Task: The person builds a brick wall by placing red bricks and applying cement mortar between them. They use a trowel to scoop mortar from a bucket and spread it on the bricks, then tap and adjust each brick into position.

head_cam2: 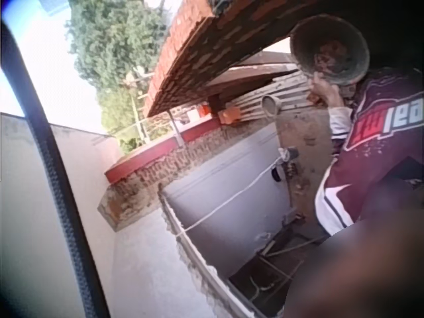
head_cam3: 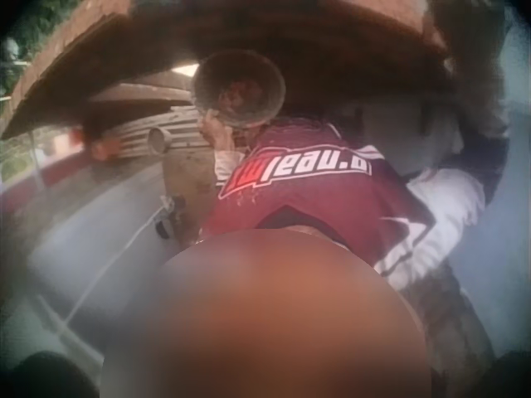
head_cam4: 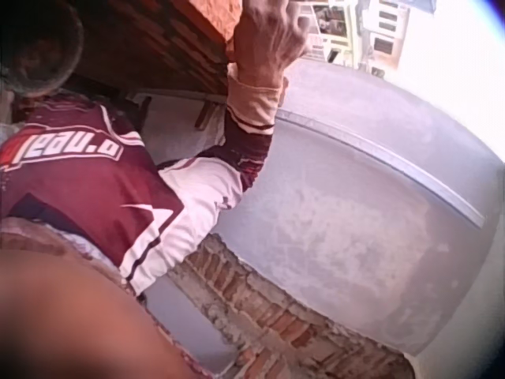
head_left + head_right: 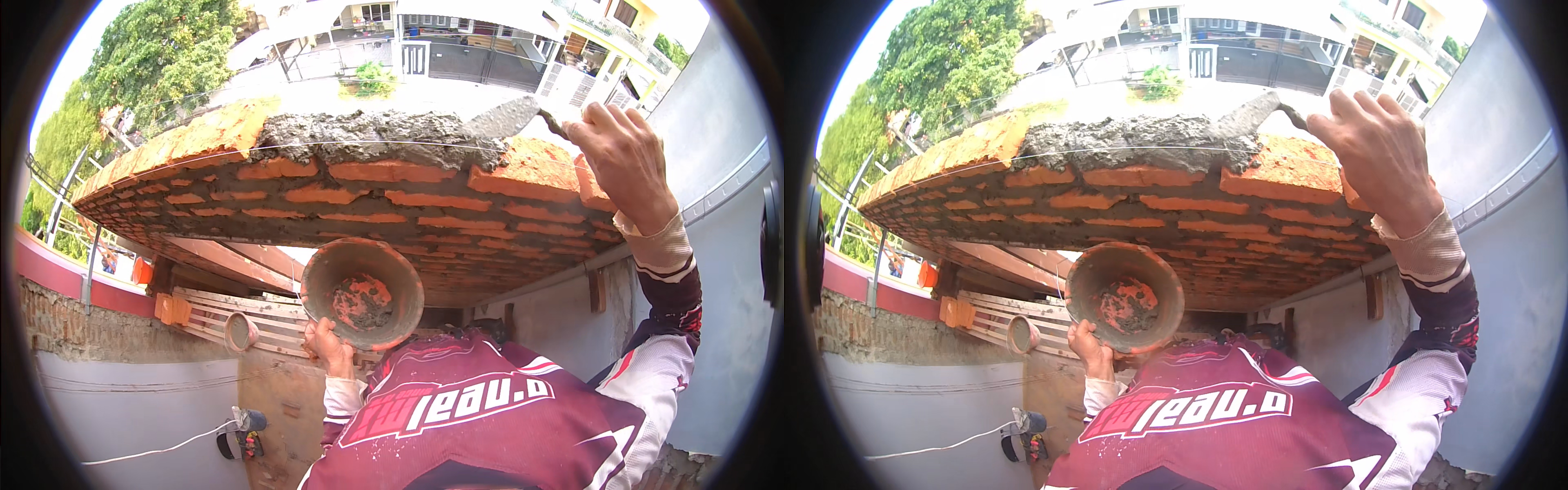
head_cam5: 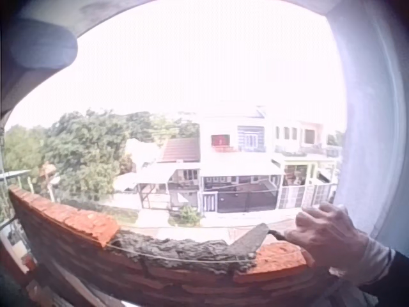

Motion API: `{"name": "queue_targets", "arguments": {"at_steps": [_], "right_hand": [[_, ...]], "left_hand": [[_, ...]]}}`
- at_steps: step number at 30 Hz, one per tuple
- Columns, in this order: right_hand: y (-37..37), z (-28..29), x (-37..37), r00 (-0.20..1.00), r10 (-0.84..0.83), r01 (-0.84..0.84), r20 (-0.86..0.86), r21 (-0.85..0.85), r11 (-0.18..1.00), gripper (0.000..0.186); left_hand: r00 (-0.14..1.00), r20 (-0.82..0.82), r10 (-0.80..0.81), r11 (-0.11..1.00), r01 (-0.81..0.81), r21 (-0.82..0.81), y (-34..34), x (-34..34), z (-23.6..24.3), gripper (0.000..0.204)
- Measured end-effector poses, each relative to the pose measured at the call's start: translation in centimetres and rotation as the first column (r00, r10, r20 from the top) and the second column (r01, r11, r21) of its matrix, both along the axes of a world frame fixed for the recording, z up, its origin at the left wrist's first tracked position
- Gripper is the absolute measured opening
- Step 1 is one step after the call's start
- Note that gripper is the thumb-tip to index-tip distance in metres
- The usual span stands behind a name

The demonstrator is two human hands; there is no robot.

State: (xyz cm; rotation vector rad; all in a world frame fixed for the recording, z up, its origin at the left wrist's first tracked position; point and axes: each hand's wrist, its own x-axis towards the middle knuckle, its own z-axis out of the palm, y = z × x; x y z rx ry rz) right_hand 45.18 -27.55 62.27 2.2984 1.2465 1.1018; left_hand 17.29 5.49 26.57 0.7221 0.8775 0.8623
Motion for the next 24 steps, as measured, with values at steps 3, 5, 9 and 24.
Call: {"name": "queue_targets", "arguments": {"at_steps": [3, 5, 9, 24], "right_hand": [[0.2, 0.3, -0.9, 0.956, -0.25, 0.241, -0.151, -0.075, 0.968, 0.011], [0.1, 0.9, -1.7, 0.996, -0.062, 0.067, -0.062, 0.087, 0.994, 0.016], [1.5, -1.0, -4.5, 0.927, 0.128, -0.041, -0.354, 0.244, 0.969, 0.028], [21.8, -27.7, -13.3, 0.626, 0.218, -0.472, -0.749, -0.14, 0.871, 0.025]], "left_hand": [[1.0, -0.004, 0.003, 0.999, -0.003, 0.033, -0.1, -0.1, 1.0, 0.015], [1.0, 0.011, 0.006, 0.996, -0.007, 0.089, -0.2, 0.0, 1.7, 0.015], [0.998, -0.033, 0.055, 0.983, -0.048, 0.178, 0.2, 0.2, 2.6, 0.016], [0.998, 0.02, 0.066, 0.868, -0.067, 0.493, 2.6, -1.2, 5.3, 0.048]]}}
